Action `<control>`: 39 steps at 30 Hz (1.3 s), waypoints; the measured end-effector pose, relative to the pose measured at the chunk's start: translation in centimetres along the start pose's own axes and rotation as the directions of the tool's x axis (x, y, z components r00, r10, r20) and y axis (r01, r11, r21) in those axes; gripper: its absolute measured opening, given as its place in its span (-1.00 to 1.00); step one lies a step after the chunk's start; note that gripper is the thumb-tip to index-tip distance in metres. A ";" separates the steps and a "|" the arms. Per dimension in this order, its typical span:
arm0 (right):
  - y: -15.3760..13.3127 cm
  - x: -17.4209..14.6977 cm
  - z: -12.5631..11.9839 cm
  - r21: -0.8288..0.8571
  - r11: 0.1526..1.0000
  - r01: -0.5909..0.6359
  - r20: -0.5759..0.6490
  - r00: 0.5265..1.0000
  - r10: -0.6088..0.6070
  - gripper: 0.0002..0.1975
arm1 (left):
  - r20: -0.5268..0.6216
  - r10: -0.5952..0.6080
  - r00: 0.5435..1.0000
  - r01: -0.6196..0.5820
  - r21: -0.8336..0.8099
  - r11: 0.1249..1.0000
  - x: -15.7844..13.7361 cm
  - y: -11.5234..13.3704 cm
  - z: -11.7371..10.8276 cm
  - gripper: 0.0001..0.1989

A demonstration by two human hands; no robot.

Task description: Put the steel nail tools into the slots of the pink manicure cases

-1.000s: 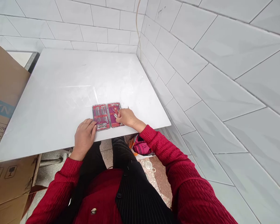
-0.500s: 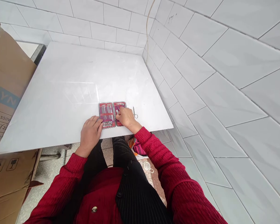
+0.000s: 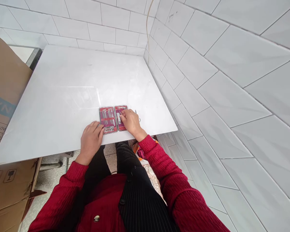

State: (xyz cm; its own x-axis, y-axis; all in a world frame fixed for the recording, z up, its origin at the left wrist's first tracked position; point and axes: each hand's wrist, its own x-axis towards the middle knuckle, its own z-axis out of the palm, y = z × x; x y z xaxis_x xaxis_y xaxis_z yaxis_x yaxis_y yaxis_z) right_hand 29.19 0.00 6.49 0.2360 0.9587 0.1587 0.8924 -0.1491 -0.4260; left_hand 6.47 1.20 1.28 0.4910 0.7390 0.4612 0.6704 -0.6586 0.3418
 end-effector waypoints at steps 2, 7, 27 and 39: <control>1.9 -0.1 -1.2 0.008 0.998 -0.058 -0.016 0.998 0.058 -0.87 | -0.005 0.008 1.000 -0.008 0.002 1.000 0.1 -0.1 0.1 -0.64; 6.2 -0.9 -3.5 -0.134 0.959 -0.248 0.052 0.965 0.256 -0.87 | -0.015 0.021 1.000 -0.021 0.010 1.000 0.3 -0.1 0.2 -0.64; 6.2 1.1 -5.0 -0.412 0.910 0.050 0.424 0.894 0.143 -0.85 | 0.016 0.007 1.000 -0.006 -0.037 0.999 0.5 0.3 -0.2 -0.64; 8.0 0.6 -5.7 0.156 0.972 -0.179 0.425 0.900 0.097 -0.88 | 0.003 0.024 1.000 -0.024 0.013 1.000 0.6 0.3 -0.1 -0.66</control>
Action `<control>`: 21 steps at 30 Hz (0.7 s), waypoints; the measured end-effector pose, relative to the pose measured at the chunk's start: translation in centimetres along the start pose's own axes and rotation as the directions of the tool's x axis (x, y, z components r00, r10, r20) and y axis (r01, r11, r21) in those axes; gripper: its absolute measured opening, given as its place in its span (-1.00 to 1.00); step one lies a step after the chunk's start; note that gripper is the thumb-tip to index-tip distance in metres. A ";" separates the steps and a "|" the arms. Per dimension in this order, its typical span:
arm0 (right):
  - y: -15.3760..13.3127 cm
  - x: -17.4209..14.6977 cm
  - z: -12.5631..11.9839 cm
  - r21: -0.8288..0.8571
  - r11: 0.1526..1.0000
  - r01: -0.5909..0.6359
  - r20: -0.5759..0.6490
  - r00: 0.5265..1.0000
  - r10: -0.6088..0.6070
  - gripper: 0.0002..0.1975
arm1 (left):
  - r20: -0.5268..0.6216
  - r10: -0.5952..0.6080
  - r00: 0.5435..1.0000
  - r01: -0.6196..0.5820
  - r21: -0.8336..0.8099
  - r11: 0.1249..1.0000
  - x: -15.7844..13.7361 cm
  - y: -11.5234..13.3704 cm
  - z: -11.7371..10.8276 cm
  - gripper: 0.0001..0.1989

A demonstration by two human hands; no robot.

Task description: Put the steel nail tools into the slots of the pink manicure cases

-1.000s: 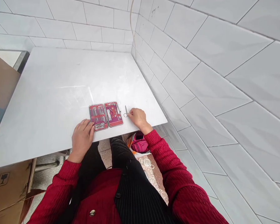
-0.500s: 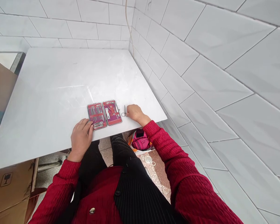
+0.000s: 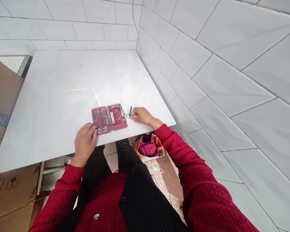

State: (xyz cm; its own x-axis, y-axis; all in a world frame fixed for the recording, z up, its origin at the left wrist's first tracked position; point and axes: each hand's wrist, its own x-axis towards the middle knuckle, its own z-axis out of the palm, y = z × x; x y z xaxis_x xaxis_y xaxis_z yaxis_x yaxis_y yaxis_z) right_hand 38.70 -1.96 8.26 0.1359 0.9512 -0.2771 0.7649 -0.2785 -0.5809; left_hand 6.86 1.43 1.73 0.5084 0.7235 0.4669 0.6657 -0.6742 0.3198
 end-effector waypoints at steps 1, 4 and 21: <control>0.4 0.1 0.1 0.134 0.991 0.002 -0.010 1.000 -0.001 -0.90 | 0.000 0.000 1.000 0.000 0.003 1.000 0.0 0.0 0.0 -0.66; 1.5 0.3 0.4 0.427 0.903 0.049 -0.058 0.998 -0.027 -0.88 | 0.008 -0.007 1.000 0.007 0.000 1.000 0.0 0.1 0.0 -0.66; -1.5 -0.7 3.0 0.532 0.843 -0.077 0.358 0.923 -0.142 -0.93 | 0.010 -0.015 1.000 0.015 -0.025 1.000 0.1 0.1 0.1 -0.66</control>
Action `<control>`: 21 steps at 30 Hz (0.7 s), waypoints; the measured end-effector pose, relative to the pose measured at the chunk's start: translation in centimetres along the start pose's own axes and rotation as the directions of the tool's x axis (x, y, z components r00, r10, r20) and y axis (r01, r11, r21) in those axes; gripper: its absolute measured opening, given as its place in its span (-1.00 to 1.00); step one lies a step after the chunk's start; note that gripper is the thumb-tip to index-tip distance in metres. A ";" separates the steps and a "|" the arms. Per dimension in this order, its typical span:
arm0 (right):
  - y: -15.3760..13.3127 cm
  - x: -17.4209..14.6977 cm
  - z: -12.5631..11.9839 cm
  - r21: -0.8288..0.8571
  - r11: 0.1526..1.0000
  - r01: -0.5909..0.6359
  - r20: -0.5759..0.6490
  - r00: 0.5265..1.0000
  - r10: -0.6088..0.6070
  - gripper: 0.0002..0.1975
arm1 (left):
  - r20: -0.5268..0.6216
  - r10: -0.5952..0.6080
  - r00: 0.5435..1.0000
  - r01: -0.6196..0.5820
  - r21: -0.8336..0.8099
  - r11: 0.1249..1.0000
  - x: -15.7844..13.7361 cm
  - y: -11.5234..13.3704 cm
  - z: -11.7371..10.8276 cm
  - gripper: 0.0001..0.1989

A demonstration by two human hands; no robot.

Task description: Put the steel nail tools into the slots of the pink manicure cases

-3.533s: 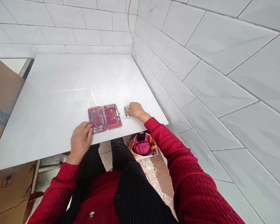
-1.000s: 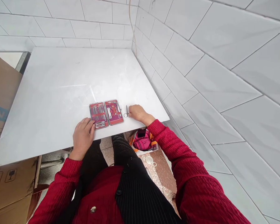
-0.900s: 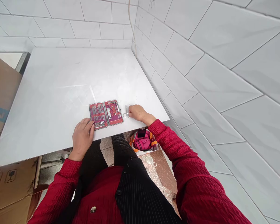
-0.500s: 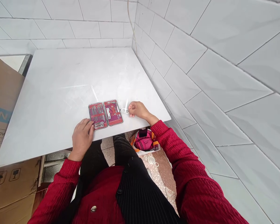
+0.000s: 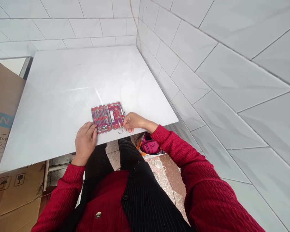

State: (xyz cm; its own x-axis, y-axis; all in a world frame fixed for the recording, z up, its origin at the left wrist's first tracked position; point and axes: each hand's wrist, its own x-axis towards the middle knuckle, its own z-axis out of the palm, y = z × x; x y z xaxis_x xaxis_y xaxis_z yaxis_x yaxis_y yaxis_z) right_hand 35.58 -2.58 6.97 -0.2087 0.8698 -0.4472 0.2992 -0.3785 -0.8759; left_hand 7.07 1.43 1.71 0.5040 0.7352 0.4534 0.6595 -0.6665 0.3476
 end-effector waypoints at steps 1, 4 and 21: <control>-0.1 0.0 0.0 -0.009 1.000 -0.007 -0.005 1.000 0.007 -0.92 | -0.004 0.002 1.000 -0.002 0.005 1.000 0.0 0.0 0.0 -0.66; -0.5 0.0 0.2 -0.031 0.999 -0.026 -0.018 1.000 0.025 -0.90 | -0.010 0.007 1.000 -0.007 0.014 1.000 0.0 0.0 0.0 -0.67; -0.8 2.0 0.9 -0.172 0.982 -0.075 -0.196 0.980 0.040 -0.81 | 0.000 0.009 1.000 -0.009 0.024 1.000 -0.1 0.0 0.0 -0.67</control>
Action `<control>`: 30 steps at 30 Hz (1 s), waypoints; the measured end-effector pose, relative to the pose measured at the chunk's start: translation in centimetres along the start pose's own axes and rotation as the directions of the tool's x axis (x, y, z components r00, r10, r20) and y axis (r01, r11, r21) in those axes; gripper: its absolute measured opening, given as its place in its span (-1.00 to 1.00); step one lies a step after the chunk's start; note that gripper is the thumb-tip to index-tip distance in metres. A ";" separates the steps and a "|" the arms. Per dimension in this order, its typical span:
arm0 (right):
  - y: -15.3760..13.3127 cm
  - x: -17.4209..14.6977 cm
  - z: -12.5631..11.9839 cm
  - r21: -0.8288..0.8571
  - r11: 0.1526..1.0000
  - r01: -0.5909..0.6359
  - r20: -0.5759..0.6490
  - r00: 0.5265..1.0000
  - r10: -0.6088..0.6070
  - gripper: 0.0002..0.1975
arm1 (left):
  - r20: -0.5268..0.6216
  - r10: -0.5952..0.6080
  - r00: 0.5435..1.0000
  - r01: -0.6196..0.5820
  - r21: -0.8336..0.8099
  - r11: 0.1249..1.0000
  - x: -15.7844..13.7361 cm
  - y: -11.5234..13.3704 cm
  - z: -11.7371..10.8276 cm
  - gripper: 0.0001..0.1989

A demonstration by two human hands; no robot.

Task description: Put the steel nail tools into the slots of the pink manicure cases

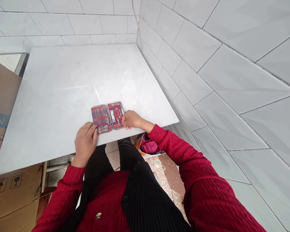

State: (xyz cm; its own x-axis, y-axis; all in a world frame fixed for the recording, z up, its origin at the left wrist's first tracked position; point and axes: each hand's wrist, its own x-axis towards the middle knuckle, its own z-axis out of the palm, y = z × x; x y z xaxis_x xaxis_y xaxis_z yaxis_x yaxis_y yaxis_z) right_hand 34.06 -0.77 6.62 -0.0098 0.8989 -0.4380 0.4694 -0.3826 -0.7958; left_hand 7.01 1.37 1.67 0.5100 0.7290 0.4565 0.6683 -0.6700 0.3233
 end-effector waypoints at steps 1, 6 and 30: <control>-0.1 -0.1 0.2 -0.032 0.999 -0.005 -0.031 1.000 0.004 -0.81 | -0.004 0.001 1.000 -0.001 0.005 1.000 0.0 0.0 0.0 -0.68; -1.0 -1.3 1.2 -0.397 0.917 0.031 -0.201 0.972 -0.120 -0.86 | -0.009 0.001 1.000 -0.001 0.001 1.000 0.0 0.0 0.0 -0.68; 5.1 -4.3 6.8 -0.357 0.796 0.489 -0.509 0.612 -0.605 -0.81 | -0.043 0.010 0.999 -0.011 -0.036 0.999 -1.7 -0.1 -0.8 -0.68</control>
State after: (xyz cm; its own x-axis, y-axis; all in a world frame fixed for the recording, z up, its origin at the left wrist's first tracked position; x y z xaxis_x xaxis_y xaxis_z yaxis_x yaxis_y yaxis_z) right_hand 30.48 -8.04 1.64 0.1593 0.8905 0.4263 0.6841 0.2118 -0.6980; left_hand 5.66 0.12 1.50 0.4929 0.7159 0.4944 0.6425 -0.6827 0.3480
